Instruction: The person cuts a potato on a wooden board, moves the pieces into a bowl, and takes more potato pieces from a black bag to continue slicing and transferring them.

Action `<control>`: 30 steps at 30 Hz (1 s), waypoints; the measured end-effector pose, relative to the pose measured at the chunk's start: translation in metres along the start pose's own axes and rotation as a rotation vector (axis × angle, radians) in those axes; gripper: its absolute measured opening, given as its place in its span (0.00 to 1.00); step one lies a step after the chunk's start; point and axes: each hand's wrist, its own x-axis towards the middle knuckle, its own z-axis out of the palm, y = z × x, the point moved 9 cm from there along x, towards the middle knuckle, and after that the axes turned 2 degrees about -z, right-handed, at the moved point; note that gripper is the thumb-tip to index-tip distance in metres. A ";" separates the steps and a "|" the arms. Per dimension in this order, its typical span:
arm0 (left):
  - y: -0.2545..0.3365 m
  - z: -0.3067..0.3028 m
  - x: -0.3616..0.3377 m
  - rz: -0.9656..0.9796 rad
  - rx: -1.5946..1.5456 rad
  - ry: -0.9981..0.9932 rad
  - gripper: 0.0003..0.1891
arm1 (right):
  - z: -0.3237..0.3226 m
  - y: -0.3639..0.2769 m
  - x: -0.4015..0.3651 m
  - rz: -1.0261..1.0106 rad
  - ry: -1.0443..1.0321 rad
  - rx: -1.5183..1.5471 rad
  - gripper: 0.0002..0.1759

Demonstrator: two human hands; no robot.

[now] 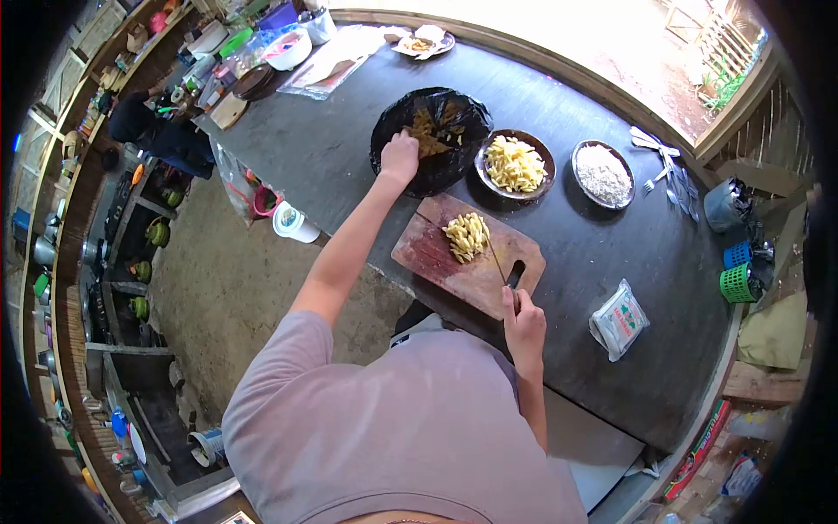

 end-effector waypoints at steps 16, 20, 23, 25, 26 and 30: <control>-0.014 -0.027 -0.002 -0.086 -0.228 0.083 0.14 | -0.004 0.008 -0.004 0.019 0.008 0.034 0.30; -0.023 -0.026 -0.006 -0.082 -0.335 0.044 0.19 | -0.001 0.013 -0.007 0.008 0.002 0.019 0.31; -0.027 -0.032 -0.009 -0.125 -0.304 0.130 0.11 | -0.002 0.012 -0.003 -0.003 0.020 0.003 0.31; -0.029 -0.033 -0.007 -0.125 -0.288 0.157 0.11 | -0.002 0.011 -0.005 0.007 0.008 0.045 0.31; -0.035 -0.035 -0.007 -0.142 -0.363 0.200 0.11 | -0.003 0.012 -0.006 0.010 0.006 0.044 0.31; -0.065 -0.013 0.001 -0.203 -0.600 0.155 0.12 | -0.001 0.013 -0.007 -0.001 0.010 0.041 0.31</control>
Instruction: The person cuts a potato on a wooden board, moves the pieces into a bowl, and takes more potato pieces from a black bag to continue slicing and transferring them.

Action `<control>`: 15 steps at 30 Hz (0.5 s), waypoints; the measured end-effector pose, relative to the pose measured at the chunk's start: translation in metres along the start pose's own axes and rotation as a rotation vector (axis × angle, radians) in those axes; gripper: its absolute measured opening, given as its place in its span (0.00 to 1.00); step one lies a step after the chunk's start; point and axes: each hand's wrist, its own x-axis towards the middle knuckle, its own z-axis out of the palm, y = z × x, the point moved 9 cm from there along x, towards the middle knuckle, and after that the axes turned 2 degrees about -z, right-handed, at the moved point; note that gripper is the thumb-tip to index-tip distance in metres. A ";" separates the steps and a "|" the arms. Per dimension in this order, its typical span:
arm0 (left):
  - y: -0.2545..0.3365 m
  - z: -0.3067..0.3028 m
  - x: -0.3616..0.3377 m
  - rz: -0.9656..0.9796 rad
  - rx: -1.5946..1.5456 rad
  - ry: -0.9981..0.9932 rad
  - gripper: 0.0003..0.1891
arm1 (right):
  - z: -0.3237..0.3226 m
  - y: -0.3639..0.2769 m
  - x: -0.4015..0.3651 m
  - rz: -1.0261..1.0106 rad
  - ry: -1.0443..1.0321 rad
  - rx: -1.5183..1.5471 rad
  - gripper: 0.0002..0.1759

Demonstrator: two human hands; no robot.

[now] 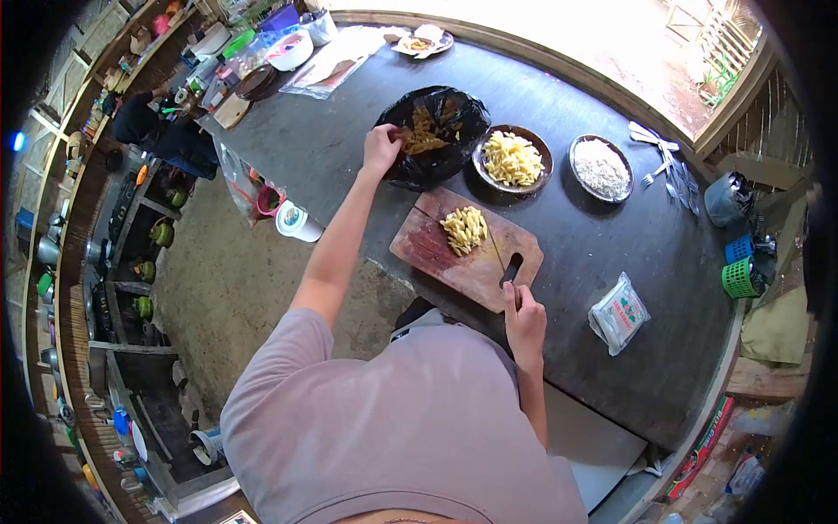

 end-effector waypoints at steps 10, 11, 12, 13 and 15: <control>-0.025 0.000 0.012 -0.189 -0.612 0.007 0.27 | 0.002 0.003 0.004 0.002 -0.003 -0.011 0.31; -0.025 0.001 0.010 -0.204 -0.640 -0.008 0.30 | 0.002 0.005 0.004 0.004 -0.004 -0.013 0.31; -0.023 0.002 0.009 -0.208 -0.640 -0.010 0.30 | 0.002 0.005 0.004 -0.002 0.000 -0.009 0.31; -0.021 0.003 0.008 -0.216 -0.704 -0.013 0.30 | 0.002 0.004 0.004 -0.008 0.003 -0.003 0.31; -0.012 0.002 0.007 -0.223 -0.765 -0.020 0.31 | 0.002 0.004 0.003 -0.003 0.004 0.005 0.31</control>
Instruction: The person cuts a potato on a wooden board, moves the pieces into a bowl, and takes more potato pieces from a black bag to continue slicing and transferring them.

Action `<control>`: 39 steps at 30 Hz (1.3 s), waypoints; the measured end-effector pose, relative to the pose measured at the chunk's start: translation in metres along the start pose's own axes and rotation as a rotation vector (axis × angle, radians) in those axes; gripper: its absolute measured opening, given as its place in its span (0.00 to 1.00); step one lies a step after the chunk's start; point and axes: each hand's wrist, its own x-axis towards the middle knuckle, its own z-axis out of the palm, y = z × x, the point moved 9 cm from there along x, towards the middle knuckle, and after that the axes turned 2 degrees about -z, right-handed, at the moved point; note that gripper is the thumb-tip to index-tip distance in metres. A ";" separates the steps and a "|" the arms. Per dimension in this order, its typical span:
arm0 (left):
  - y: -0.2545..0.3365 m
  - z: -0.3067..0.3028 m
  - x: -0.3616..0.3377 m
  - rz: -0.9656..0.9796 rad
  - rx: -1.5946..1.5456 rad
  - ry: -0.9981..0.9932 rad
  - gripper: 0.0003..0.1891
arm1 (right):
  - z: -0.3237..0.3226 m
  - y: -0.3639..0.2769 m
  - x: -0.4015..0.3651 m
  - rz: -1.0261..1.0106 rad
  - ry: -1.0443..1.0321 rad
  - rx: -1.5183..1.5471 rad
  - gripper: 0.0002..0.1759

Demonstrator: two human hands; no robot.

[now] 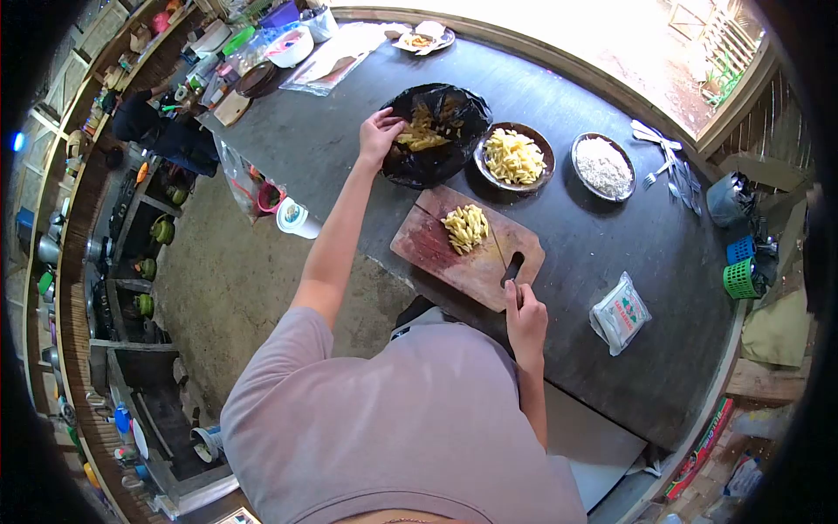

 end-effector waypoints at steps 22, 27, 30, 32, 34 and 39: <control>0.064 0.051 -0.313 0.409 0.554 -0.148 0.16 | 0.017 -0.021 0.001 -0.068 -0.076 0.036 0.26; 0.066 0.034 -0.305 0.311 0.637 0.001 0.17 | 0.022 -0.026 -0.005 -0.072 -0.154 -0.079 0.22; 0.066 0.044 -0.298 0.325 0.679 -0.018 0.18 | 0.025 -0.027 -0.006 -0.098 -0.149 -0.077 0.22; 0.068 0.054 -0.296 0.354 0.699 -0.037 0.20 | 0.027 -0.029 -0.007 -0.094 -0.152 -0.085 0.22; 0.064 0.061 -0.294 0.337 0.730 -0.056 0.20 | 0.026 -0.032 -0.009 -0.085 -0.152 -0.095 0.22; 0.058 0.068 -0.293 0.336 0.757 -0.121 0.18 | 0.026 -0.032 -0.014 -0.068 -0.168 -0.084 0.22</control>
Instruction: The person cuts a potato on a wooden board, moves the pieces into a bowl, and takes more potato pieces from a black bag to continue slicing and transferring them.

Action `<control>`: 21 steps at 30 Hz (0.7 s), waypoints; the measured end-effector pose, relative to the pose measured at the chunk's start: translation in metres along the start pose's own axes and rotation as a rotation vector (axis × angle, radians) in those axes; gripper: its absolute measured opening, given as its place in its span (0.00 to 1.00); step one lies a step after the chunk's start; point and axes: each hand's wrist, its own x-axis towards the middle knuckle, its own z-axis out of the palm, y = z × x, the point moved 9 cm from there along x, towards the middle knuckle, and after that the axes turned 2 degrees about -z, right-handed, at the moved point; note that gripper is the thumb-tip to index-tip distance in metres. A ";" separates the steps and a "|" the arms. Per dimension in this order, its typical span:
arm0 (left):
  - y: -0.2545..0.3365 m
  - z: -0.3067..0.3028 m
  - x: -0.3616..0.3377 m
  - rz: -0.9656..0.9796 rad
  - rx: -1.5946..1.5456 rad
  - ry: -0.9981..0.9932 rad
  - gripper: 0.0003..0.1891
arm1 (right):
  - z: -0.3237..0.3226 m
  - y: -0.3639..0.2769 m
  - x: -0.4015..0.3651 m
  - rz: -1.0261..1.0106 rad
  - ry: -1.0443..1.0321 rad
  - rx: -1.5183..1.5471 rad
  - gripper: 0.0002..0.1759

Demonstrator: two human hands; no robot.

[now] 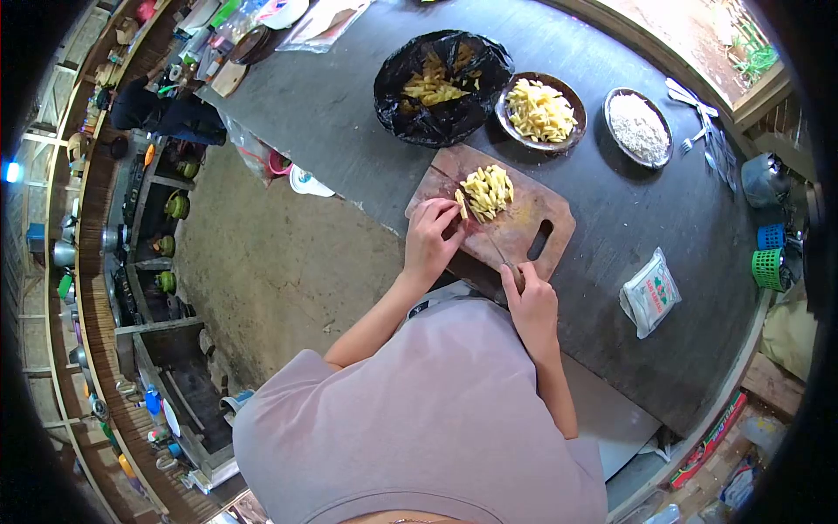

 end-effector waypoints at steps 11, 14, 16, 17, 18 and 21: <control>0.002 -0.005 -0.001 0.020 0.032 0.009 0.18 | 0.000 -0.005 0.005 0.015 -0.044 -0.126 0.24; 0.005 -0.011 -0.002 0.003 0.037 0.060 0.18 | 0.001 -0.004 0.004 0.016 -0.047 -0.142 0.25; 0.004 -0.014 -0.001 -0.049 0.074 0.070 0.18 | 0.004 -0.004 0.004 0.010 -0.048 -0.144 0.25; 0.000 -0.013 -0.001 -0.051 0.075 0.072 0.18 | 0.004 -0.004 0.003 0.014 -0.045 -0.137 0.25; -0.002 -0.011 0.000 -0.039 0.076 0.078 0.18 | 0.004 -0.003 0.003 0.018 -0.041 -0.131 0.25; -0.002 -0.010 0.000 -0.019 0.068 0.076 0.16 | 0.006 -0.004 0.003 0.018 -0.054 -0.166 0.25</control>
